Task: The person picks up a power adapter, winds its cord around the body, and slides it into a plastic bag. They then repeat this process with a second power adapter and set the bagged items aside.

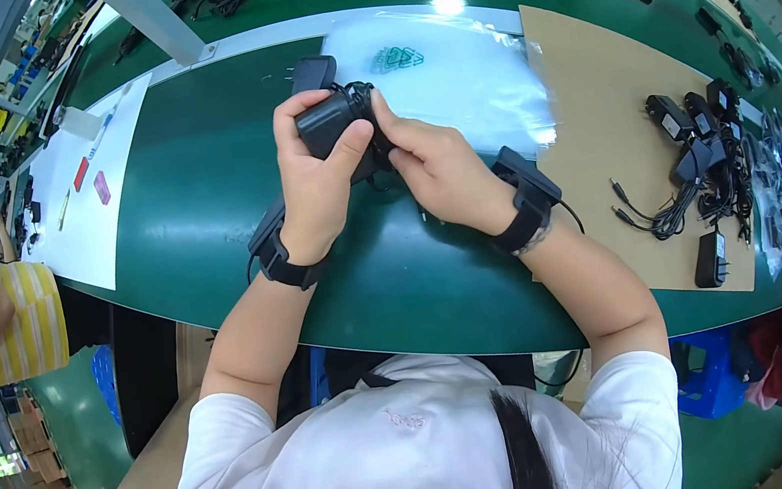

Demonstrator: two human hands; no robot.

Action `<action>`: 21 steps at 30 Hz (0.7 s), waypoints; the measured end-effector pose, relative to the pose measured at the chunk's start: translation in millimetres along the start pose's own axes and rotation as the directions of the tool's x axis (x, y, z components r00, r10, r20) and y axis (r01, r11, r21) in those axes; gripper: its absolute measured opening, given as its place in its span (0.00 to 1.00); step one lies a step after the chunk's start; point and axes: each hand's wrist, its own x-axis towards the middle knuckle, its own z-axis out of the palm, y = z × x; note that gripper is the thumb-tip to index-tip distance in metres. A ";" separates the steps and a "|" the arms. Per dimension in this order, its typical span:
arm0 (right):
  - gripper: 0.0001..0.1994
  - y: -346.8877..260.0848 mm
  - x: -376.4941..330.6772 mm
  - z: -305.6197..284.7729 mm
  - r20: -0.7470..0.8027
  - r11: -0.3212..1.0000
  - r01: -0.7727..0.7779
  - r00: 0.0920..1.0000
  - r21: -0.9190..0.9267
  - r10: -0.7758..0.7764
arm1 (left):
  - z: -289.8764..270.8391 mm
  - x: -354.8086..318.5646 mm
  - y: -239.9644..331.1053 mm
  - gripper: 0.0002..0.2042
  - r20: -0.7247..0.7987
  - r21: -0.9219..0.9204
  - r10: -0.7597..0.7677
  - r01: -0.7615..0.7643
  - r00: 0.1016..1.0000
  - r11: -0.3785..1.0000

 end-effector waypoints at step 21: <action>0.16 -3.8 6.2 7.9 0.465 -0.136 -0.449 0.799 0.883 0.380 | -5.8 -0.4 19.3 0.31 -0.041 -0.300 0.153 -0.159 0.987 0.941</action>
